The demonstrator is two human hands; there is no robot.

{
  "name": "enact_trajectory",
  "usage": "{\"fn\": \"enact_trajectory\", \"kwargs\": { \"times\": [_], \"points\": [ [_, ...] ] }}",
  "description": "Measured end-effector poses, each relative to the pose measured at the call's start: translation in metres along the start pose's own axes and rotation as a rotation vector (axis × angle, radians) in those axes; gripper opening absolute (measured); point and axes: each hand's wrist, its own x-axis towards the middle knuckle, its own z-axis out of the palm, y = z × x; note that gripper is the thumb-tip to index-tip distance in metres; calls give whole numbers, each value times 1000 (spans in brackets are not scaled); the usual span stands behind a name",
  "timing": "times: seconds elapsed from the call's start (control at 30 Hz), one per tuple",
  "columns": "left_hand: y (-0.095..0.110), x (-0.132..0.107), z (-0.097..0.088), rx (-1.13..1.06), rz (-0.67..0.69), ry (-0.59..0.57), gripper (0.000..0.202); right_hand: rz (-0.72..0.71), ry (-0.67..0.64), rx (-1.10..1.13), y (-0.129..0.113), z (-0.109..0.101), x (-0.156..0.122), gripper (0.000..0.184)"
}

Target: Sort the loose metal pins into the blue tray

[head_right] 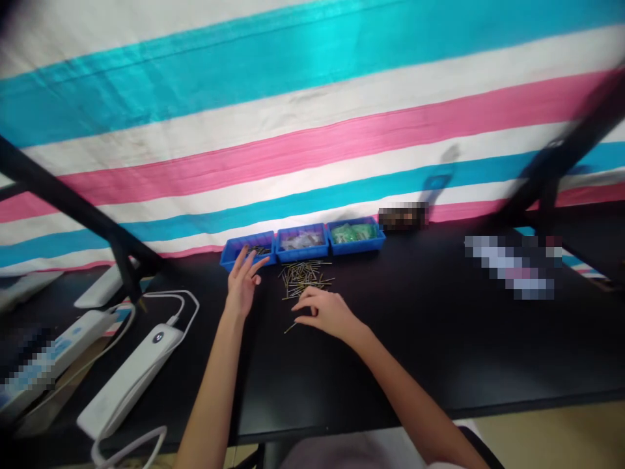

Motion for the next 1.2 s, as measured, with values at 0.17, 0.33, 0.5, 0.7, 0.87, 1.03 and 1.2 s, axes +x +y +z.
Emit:
{"fn": "enact_trajectory", "kwargs": {
  "times": [0.17, 0.33, 0.5, 0.7, 0.87, 1.03, 1.2],
  "points": [
    [-2, -4, 8, 32, -99, -24, 34, -39, -105, -90, -5, 1, 0, 15],
    [-11, -10, 20, 26, -182, -16, 30, -14, -111, -111, -4, -1, -1, 12],
    [-17, -16, 25, 114, -118, -34, 28, 121, 107, 7, -4, 0, 3, 10],
    [-19, -26, 36, 270, -79, -101, 35, 363, 464, 584, 8, -11, 12, 23],
    [-28, -40, 53, 377, -133, -180, 38, 358, 467, 713, 10, -10, 13, 24],
    [-32, -44, 56, 401, -81, -179, 25, 305, 336, 770, 0, 3, 15, 24],
    [-32, -41, 53, 436, -45, -187, 21, 293, 324, 766, -5, 2, 14, 23]
  ]
}}
